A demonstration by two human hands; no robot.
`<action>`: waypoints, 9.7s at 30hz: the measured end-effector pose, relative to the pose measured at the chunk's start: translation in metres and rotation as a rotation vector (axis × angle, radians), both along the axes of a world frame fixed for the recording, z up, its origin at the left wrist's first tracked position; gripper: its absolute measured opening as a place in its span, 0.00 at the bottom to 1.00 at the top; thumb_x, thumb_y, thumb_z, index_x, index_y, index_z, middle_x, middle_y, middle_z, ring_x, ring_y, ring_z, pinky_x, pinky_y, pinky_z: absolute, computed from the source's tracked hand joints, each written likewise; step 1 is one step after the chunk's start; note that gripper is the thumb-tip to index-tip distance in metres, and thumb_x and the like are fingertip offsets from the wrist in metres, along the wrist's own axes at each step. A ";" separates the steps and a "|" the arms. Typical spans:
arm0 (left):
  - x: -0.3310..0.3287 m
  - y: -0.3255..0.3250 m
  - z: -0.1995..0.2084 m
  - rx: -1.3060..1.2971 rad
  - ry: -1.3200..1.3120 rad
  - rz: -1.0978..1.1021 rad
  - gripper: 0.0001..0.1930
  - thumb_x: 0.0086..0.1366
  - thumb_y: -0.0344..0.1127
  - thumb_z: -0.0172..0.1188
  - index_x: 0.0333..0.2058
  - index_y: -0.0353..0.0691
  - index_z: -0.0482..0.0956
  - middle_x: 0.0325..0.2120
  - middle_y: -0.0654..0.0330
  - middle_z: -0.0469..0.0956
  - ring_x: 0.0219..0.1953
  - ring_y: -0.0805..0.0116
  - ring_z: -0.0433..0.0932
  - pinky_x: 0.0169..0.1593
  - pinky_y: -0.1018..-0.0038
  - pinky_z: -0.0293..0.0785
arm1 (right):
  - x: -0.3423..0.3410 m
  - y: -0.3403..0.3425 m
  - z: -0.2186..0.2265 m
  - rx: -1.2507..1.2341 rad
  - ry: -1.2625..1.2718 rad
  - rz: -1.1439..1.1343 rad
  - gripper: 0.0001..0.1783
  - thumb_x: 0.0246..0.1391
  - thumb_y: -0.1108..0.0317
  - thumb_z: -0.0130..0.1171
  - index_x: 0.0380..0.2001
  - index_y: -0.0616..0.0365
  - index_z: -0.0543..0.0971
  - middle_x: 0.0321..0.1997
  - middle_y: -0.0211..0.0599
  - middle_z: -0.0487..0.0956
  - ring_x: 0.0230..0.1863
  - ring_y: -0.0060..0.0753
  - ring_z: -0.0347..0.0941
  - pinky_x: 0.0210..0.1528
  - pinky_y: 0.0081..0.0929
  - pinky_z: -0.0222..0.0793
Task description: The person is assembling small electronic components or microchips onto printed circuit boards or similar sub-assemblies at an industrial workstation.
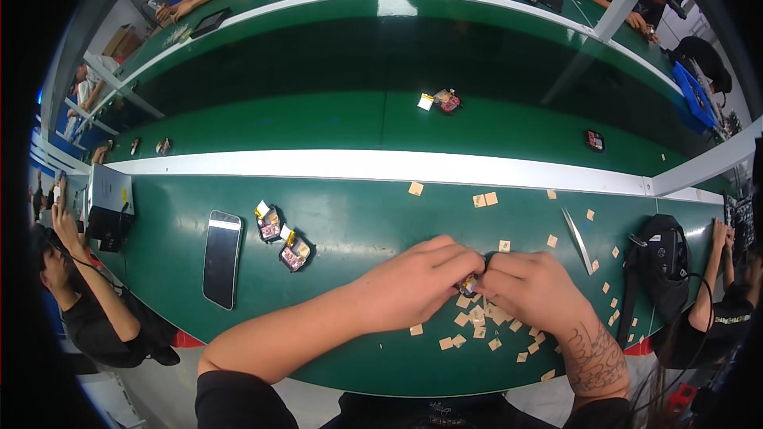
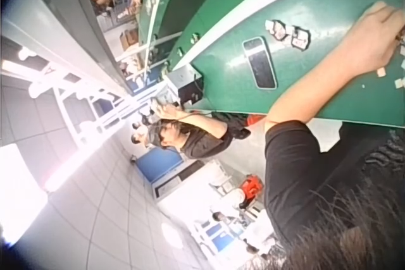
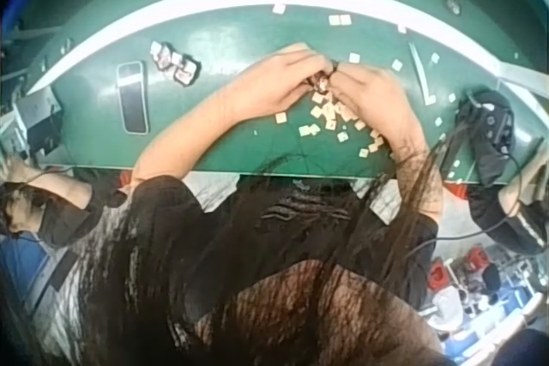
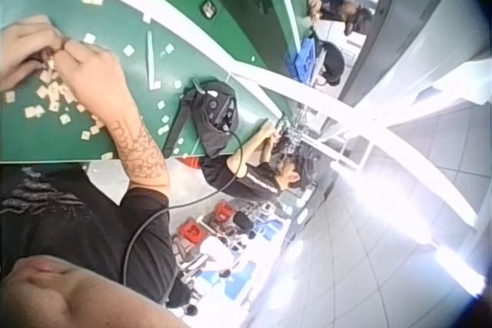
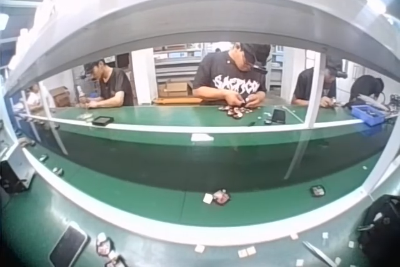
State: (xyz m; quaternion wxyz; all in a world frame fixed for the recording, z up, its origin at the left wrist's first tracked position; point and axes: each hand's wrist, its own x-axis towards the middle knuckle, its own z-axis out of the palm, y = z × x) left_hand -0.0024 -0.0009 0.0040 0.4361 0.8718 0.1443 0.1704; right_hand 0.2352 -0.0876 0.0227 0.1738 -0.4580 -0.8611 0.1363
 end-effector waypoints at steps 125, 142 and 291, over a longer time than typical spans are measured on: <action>0.001 -0.012 0.008 0.169 0.104 0.198 0.40 0.59 0.20 0.64 0.72 0.34 0.67 0.48 0.50 0.72 0.50 0.49 0.75 0.56 0.58 0.78 | -0.018 -0.012 0.011 -0.030 -0.122 -0.329 0.11 0.53 0.74 0.66 0.41 0.57 0.83 0.38 0.35 0.75 0.36 0.39 0.82 0.33 0.36 0.82; 0.004 -0.007 0.002 0.114 0.018 0.212 0.39 0.60 0.25 0.73 0.70 0.38 0.68 0.48 0.48 0.77 0.51 0.44 0.77 0.56 0.55 0.77 | -0.003 0.006 0.005 -0.278 0.431 -0.494 0.17 0.61 0.73 0.70 0.52 0.60 0.82 0.39 0.42 0.81 0.35 0.40 0.81 0.39 0.31 0.78; 0.000 -0.005 0.000 0.346 0.007 0.100 0.15 0.61 0.33 0.73 0.45 0.39 0.79 0.44 0.57 0.80 0.48 0.55 0.80 0.49 0.61 0.79 | -0.005 -0.001 0.001 -0.273 0.304 -0.260 0.13 0.60 0.75 0.68 0.48 0.60 0.83 0.39 0.43 0.81 0.36 0.54 0.82 0.38 0.42 0.79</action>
